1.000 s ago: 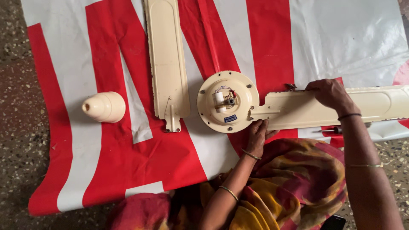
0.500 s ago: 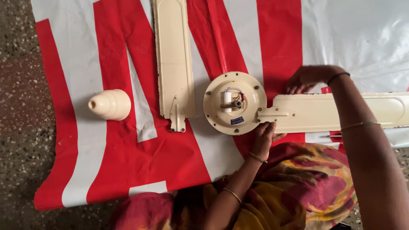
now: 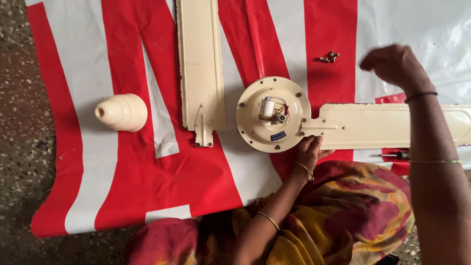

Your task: The person assembles an electric fan by attaching a fan blade to the motor housing using screws. They position the blade, insert screws, and tighten them by hand.

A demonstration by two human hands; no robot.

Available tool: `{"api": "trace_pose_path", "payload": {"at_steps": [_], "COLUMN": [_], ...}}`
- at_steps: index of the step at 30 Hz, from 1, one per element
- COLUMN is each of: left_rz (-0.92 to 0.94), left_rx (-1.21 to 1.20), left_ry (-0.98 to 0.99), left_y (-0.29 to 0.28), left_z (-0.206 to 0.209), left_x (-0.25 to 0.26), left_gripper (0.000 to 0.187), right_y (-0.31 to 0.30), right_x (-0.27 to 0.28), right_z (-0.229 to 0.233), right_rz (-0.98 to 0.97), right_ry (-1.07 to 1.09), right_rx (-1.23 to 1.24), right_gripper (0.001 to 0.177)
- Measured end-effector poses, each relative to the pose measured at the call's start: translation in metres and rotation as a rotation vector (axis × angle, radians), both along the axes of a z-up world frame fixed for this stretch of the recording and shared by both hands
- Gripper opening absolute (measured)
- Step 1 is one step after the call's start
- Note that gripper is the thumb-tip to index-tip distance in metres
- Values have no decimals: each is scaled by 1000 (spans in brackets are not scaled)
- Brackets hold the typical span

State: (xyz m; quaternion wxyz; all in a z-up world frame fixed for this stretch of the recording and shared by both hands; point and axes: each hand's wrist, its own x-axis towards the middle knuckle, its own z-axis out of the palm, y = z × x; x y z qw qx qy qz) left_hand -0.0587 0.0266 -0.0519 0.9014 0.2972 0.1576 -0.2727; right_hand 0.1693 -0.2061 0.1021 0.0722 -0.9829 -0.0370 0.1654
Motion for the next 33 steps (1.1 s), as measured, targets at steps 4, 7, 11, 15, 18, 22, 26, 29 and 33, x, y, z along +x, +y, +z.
{"api": "trace_pose_path", "payload": {"at_steps": [4,7,11,15,18,22,26,29,33], "left_rz": [16,-1,10,10,7,54,47,36,8], "left_rx": [2,52,33,58,71,23,33,40,52], "left_ry": [-9,21,-3,66,39,-8,4,40,3], "left_y": [-8,-9,-12,-18,-19,-23,-17,-14,-11], "left_z": [-3,-1,5,2,-5,-3,12,23,25], "left_x": [1,5,10,17,9,12,17,21,21], "left_gripper": [25,21,26,19,24,29,29,28,30], "right_y": [-17,6,47,79,83,81,86,86,84], "right_x": [-35,-41,-59,-137,-193,-211,-208,-210,-211], "right_z": [-17,-20,11,39,40,33,29,32,34], "right_rz": [-26,-214,-134,-364,-643,-886,-1018,-973,-993], "right_ry": [184,186,-211,-467,-395,-258,-137,-171,-152], "right_rx": [-153,-109,299,658,652,516,593,622,659], "right_gripper": [17,17,28,20,15,16,22,27,26]}}
